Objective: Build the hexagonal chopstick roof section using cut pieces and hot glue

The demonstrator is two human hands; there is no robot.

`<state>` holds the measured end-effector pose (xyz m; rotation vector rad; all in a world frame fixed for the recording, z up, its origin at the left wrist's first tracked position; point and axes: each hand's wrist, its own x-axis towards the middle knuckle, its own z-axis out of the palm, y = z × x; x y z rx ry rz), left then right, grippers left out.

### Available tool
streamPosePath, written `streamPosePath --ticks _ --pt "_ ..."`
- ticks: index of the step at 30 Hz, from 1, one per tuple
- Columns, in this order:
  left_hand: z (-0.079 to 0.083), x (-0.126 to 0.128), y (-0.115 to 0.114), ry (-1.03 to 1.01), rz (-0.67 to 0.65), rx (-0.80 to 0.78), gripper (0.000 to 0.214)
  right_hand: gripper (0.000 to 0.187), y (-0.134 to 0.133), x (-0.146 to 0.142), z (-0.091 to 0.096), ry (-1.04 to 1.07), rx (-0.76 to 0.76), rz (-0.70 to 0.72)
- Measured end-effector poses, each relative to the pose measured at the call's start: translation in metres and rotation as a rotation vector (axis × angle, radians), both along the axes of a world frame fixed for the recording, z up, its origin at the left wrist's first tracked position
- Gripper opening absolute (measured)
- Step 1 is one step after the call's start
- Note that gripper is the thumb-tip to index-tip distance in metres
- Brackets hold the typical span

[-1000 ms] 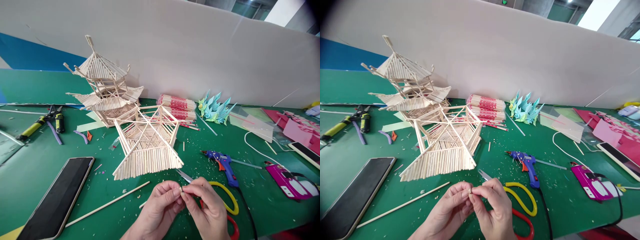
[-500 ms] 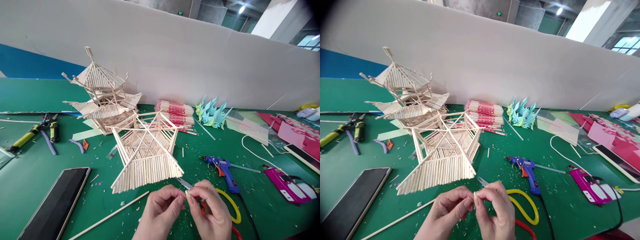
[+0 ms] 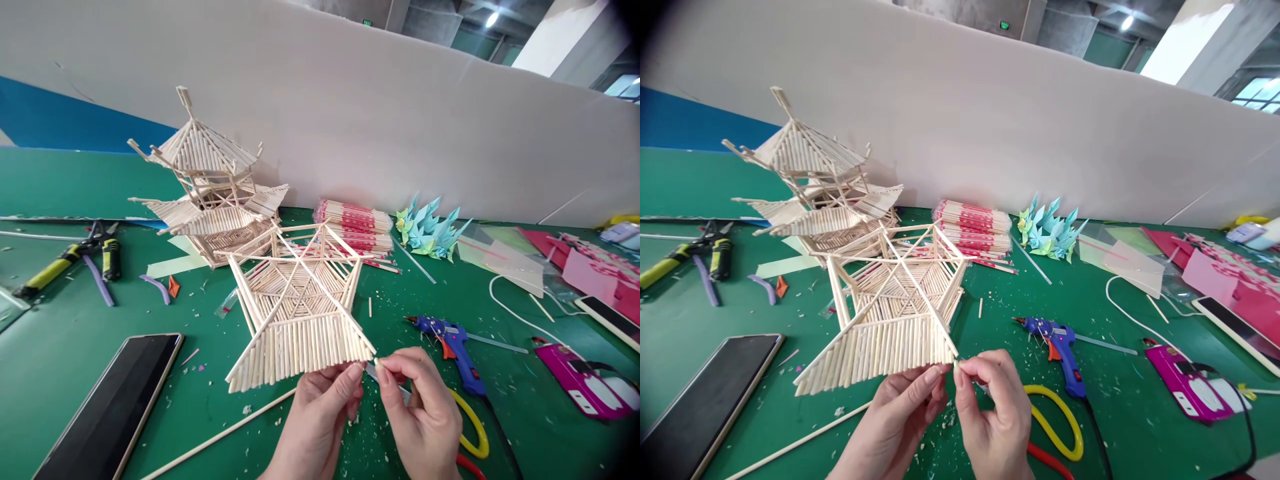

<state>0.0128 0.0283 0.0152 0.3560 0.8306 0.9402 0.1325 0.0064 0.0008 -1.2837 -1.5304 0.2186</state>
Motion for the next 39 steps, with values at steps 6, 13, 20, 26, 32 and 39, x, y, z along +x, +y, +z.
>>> streamPosePath --ticks 6,13,20,26,32,39 --pt "0.0011 0.0022 0.0024 0.011 0.027 -0.009 0.027 0.014 0.0015 -0.0011 0.0008 -0.005 0.006 0.008" --pt "0.0022 0.0038 0.0022 0.042 0.07 -0.029 0.031 0.013 0.0019 -0.0011 -0.0004 0.01 -0.008 -0.003" --pt "0.0003 0.0039 0.0008 0.058 0.074 -0.026 0.03 0.012 0.0026 -0.0012 -0.0012 0.011 -0.009 -0.01" --pt "0.0018 0.0037 0.0029 0.054 0.071 -0.026 0.029 0.01 0.0037 -0.0014 -0.0012 0.095 -0.071 -0.016" --pt "0.0014 0.0034 0.0014 0.05 0.062 -0.022 0.028 0.009 0.0083 -0.0011 0.0013 0.286 -0.191 0.04" --pt "0.0031 0.0028 0.0041 0.055 0.08 -0.025 0.031 0.008 0.0094 0.006 -0.0003 0.482 -0.308 0.086"
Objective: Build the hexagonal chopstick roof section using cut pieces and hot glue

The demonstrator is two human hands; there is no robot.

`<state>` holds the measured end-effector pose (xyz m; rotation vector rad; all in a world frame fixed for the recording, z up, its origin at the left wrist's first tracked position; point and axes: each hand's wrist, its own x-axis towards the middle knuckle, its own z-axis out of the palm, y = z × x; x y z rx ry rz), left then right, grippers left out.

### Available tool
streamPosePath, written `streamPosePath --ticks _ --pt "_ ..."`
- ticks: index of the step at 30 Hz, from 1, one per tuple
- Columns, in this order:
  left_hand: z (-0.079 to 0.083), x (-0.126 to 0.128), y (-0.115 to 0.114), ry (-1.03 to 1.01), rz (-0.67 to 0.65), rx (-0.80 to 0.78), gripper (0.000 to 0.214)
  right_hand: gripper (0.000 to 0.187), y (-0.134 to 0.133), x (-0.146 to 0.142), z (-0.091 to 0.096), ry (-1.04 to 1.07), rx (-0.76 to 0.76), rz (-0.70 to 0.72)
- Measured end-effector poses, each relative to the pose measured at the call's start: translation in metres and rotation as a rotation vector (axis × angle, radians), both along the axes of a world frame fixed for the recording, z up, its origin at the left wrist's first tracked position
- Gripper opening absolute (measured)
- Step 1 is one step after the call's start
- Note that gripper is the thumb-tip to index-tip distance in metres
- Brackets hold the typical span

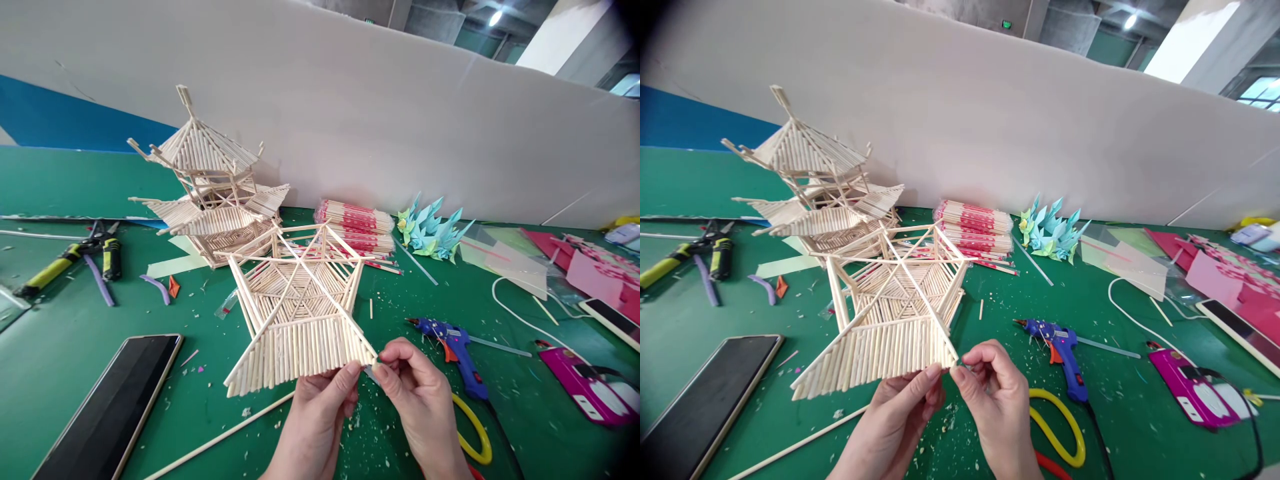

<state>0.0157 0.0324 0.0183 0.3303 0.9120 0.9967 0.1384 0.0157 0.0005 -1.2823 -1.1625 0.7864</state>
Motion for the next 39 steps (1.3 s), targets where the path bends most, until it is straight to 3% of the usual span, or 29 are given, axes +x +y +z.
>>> streamPosePath --ticks 25,33,39 --pt "0.001 0.0 0.0 0.005 -0.012 0.0 0.028 0.021 0.004 0.003 0.011 0.363 -0.297 0.156" --pt "0.003 0.001 -0.001 0.004 -0.053 0.044 0.028 0.019 -0.002 0.01 0.005 0.23 -0.206 0.152" --pt "0.005 0.005 -0.002 0.003 -0.066 0.066 0.028 0.012 0.0 0.009 0.01 0.09 -0.136 0.165"
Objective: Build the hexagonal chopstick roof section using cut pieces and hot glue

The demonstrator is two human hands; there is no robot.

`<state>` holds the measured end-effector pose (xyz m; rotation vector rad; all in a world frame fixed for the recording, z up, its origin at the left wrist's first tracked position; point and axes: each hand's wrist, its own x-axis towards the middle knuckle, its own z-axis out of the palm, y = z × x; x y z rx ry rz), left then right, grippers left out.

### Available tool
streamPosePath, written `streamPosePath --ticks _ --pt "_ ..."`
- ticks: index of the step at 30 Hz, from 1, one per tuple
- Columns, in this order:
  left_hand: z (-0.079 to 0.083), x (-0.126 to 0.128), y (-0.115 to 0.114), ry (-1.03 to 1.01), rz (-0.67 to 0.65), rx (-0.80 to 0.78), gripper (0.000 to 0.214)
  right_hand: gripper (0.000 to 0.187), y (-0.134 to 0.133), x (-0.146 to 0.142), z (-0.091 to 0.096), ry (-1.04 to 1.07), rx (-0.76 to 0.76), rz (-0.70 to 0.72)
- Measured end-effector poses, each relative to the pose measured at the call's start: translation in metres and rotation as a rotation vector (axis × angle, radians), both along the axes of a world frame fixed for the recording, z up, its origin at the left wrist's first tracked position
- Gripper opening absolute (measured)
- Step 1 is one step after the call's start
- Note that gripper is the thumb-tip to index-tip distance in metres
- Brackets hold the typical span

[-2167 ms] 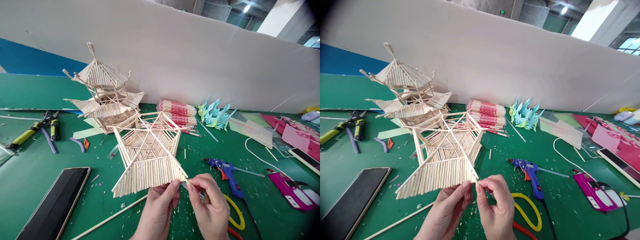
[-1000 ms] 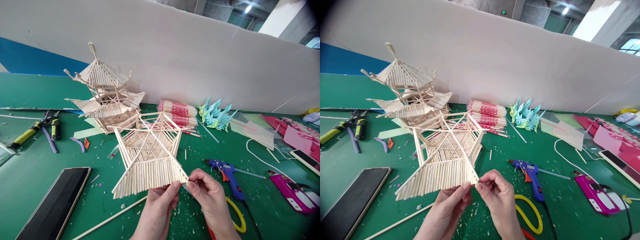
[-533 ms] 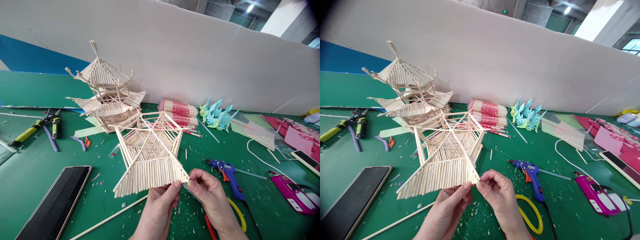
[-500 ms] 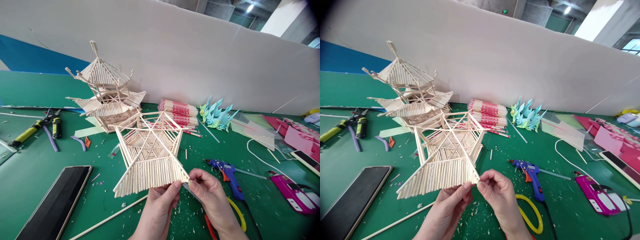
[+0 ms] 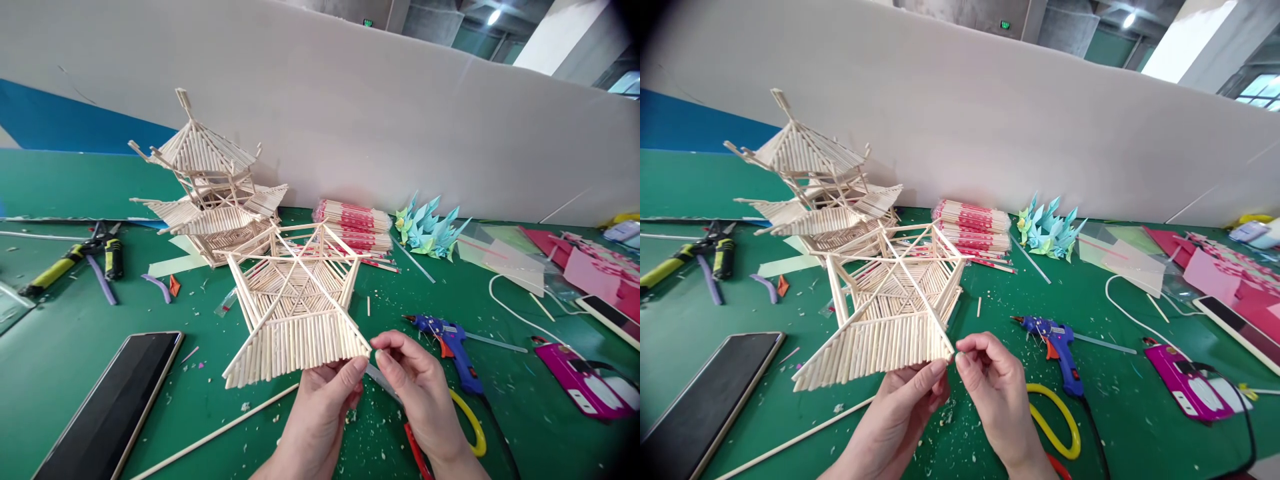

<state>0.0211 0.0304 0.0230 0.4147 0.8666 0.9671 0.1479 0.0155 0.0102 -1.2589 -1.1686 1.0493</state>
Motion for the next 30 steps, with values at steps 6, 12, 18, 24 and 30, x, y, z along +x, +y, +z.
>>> streamPosePath --ticks 6,12,18,24,30 --pt "-0.0008 0.0043 -0.0006 0.003 0.013 -0.002 0.023 0.007 0.0017 0.0003 0.0003 -0.059 0.048 0.014" --pt "-0.0018 0.0054 -0.0019 0.012 0.018 0.01 0.026 0.006 0.0003 0.0026 -0.0012 -0.043 0.055 0.048" --pt "-0.0004 0.0065 -0.0002 0.0 0.041 -0.009 0.022 0.011 0.0007 0.0037 -0.007 -0.101 0.128 0.071" --pt "-0.0019 0.0014 -0.0013 -0.006 0.036 -0.04 0.028 0.003 0.0015 -0.0001 -0.0034 -0.257 0.201 -0.016" --pt "-0.0028 0.001 -0.0012 -0.004 0.06 -0.049 0.031 0.008 -0.0009 -0.0057 0.0018 -0.463 0.33 -0.089"
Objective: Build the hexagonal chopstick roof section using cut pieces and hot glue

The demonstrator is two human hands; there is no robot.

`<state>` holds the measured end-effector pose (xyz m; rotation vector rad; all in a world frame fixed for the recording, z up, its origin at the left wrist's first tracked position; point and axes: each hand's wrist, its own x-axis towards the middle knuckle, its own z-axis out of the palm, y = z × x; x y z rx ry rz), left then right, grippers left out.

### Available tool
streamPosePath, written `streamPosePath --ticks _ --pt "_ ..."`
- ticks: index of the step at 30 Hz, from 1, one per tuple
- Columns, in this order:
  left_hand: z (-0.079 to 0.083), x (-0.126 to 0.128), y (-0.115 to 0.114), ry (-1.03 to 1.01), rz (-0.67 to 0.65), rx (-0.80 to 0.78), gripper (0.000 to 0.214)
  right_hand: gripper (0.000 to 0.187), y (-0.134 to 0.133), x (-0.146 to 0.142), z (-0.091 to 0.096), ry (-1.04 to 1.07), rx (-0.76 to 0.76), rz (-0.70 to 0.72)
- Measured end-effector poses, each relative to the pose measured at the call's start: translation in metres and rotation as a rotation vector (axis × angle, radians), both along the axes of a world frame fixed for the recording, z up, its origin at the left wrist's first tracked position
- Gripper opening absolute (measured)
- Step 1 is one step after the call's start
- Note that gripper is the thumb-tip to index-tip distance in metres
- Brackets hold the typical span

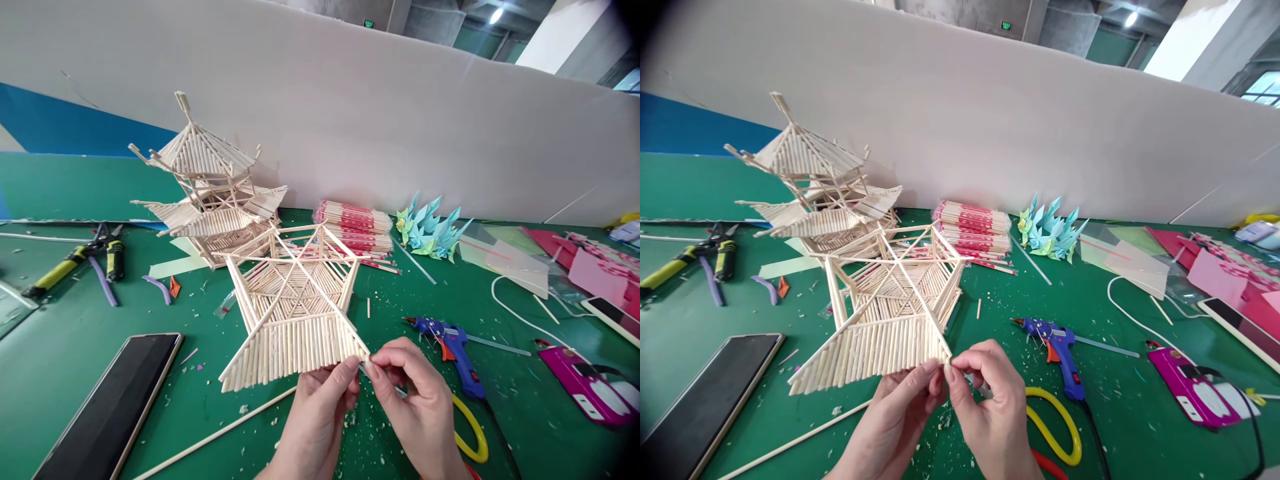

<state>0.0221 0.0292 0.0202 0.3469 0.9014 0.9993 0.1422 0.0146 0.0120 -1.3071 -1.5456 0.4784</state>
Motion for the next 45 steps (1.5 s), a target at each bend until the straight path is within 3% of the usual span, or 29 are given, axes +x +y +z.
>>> streamPosePath --ticks 5,13,21,45 --pt "0.0036 0.0023 0.0019 0.011 0.019 -0.013 0.035 0.01 -0.0011 0.0 0.0028 -0.043 0.011 0.005" --pt "-0.0007 0.0017 0.0031 0.004 0.031 -0.019 0.033 0.014 -0.0005 0.0006 0.0089 0.075 -0.122 0.076" --pt "0.0032 0.0024 0.0028 0.02 0.036 -0.039 0.033 0.016 -0.0018 0.0023 0.0029 0.176 -0.246 0.089" --pt "0.0011 0.0035 0.0039 0.021 0.01 -0.009 0.032 0.018 0.0003 0.001 0.0 0.235 -0.293 0.079"
